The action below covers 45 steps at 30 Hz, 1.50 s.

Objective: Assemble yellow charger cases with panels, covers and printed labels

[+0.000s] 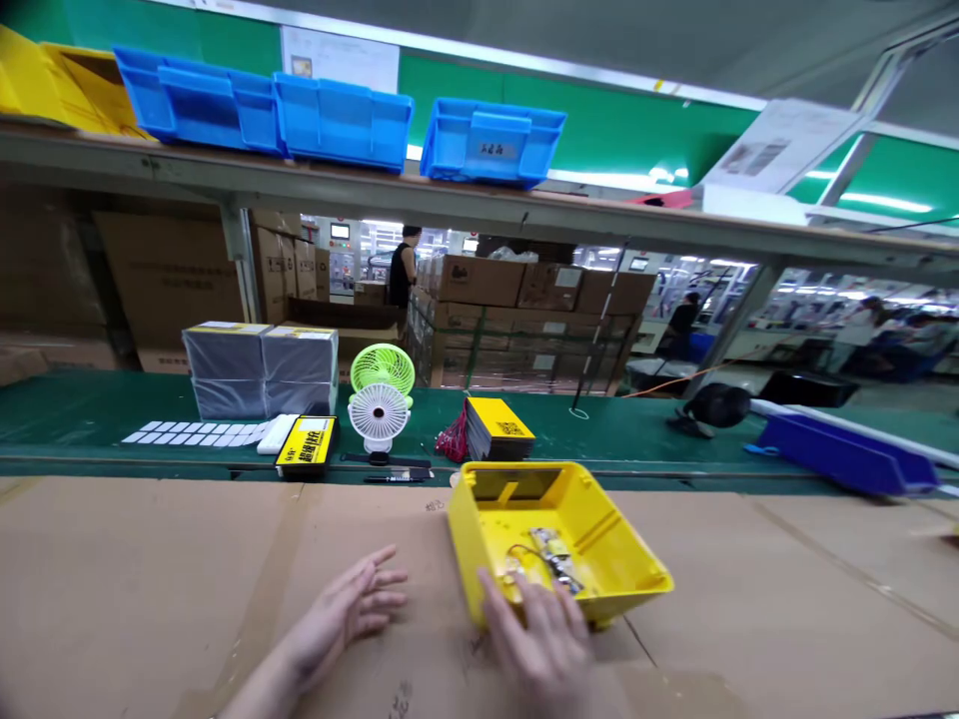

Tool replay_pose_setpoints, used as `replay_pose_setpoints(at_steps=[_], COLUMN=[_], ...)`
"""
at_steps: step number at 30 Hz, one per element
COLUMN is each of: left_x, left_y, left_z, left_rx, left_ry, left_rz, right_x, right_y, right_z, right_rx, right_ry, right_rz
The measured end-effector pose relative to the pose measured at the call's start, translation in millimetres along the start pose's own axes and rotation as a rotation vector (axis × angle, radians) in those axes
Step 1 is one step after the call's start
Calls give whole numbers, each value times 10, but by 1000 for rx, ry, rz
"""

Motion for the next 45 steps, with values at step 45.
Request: replay_pose_setpoints(at_steps=[45], left_x=[186], left_y=[-244], left_z=[-251], left_rx=[-107], left_ry=[15], left_rz=[-94], right_x=[-1783], right_y=[2158], right_z=[-1785], right_rx=[802], right_ry=[1106], right_rz=[-287])
Point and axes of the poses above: each hand's wrist, its own z-axis away from the middle knuckle, its own y-axis out of the palm, x = y × z, the point moved 3 cm from there along -z, towards the middle knuckle, and after that the axes turned 6 degrees about x, right-handed, at the moved point
